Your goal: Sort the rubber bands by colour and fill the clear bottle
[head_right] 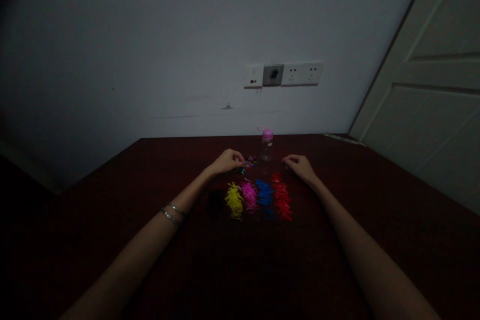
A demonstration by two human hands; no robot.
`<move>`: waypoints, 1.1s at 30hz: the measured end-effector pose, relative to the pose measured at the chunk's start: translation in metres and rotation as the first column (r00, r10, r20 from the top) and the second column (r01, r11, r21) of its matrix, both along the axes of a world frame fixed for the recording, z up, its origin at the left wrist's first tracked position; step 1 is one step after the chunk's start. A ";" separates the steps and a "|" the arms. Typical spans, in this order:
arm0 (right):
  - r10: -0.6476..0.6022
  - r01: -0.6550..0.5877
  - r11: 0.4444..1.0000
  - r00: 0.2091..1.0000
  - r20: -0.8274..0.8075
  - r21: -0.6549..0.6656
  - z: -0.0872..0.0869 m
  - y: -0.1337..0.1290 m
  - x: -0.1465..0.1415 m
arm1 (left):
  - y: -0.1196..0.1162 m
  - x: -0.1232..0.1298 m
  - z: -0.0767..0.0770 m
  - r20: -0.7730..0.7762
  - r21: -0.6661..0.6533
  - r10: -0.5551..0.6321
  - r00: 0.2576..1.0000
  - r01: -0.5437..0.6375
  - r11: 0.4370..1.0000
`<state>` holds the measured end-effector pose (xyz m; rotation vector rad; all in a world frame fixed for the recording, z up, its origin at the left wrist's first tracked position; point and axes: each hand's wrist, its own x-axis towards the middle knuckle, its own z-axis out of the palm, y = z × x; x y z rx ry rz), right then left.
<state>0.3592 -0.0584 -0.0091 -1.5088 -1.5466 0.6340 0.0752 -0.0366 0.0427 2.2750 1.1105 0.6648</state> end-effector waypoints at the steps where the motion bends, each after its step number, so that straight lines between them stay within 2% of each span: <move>1: -0.006 0.006 1.000 1.000 -0.002 -0.002 0.001 -0.001 -0.001 | -0.005 0.006 0.002 -0.002 -0.022 -0.043 0.999 0.043 0.999; 6: 0.003 -0.003 1.000 1.000 -0.008 0.003 0.001 -0.001 -0.001 | -0.027 0.027 0.004 -0.041 -0.126 -0.239 0.970 0.232 0.965; 13: 0.018 -0.018 1.000 1.000 0.002 0.007 -0.002 0.000 0.001 | -0.035 0.033 0.000 -0.085 -0.184 -0.347 0.934 0.328 0.927; 17: 0.008 -0.008 1.000 1.000 0.006 0.017 -0.001 0.000 0.000 | -0.030 0.025 0.010 -0.120 -0.230 -0.356 0.927 0.323 0.918; 21: -0.003 0.003 1.000 1.000 0.001 0.007 0.000 0.001 -0.001 | -0.022 0.013 0.017 -0.261 -0.307 -0.410 0.874 0.328 0.894; 26: 0.017 -0.017 1.000 1.000 -0.019 -0.001 -0.001 0.001 -0.001 | -0.017 0.008 0.014 -0.361 -0.404 -0.475 0.803 0.325 0.855; 33: 0.025 -0.025 1.000 1.000 -0.012 0.009 0.001 0.000 -0.001 | -0.015 0.009 0.010 -0.393 -0.379 -0.433 0.811 0.286 0.880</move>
